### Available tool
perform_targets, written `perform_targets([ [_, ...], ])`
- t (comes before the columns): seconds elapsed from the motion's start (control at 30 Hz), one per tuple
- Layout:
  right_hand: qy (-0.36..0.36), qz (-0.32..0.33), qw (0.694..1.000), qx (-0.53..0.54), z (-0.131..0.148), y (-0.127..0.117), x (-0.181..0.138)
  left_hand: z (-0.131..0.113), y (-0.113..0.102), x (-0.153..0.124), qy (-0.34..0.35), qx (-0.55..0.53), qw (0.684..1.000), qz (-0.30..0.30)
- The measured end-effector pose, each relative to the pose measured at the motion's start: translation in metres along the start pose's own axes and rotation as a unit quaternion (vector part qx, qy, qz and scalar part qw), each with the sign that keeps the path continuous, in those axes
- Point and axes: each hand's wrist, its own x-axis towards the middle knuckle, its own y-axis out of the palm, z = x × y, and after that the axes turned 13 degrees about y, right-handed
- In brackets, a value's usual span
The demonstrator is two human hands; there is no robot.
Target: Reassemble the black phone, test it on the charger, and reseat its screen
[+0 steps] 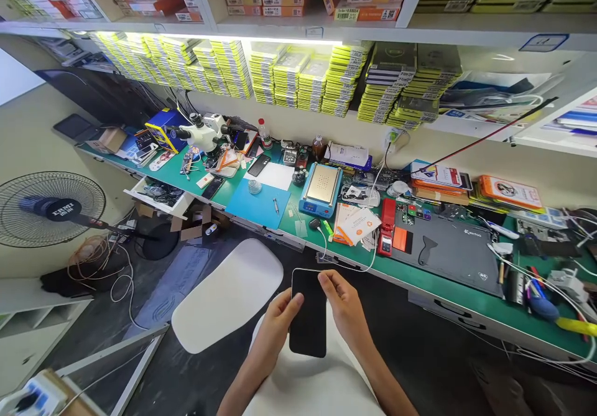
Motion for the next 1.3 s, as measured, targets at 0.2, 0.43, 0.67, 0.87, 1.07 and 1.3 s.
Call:
perform_targets([
  [0.2,0.020,0.066,0.997,-0.021,-0.004,-0.003,-0.009,0.006,-0.005,0.002,-0.018,-0.051,0.997,-0.054],
  [0.43,0.043,0.116,0.990,-0.062,-0.013,0.001,-0.021,0.014,-0.018,0.008,-0.007,-0.072,0.988,-0.135],
  [0.67,0.048,0.126,0.990,-0.040,-0.013,0.002,-0.020,0.011,-0.021,0.011,0.002,-0.081,0.989,-0.122],
  [0.87,0.055,0.129,0.990,-0.013,-0.012,0.002,-0.021,0.005,-0.024,0.011,0.005,-0.076,0.992,-0.100],
  [1.07,0.079,0.140,0.987,0.016,-0.017,0.005,-0.020,0.006,-0.028,0.010,0.010,-0.069,0.993,-0.091],
  [1.3,0.089,0.163,0.980,0.071,-0.019,0.006,-0.017,0.002,-0.024,0.008,0.015,-0.083,0.995,-0.059],
])
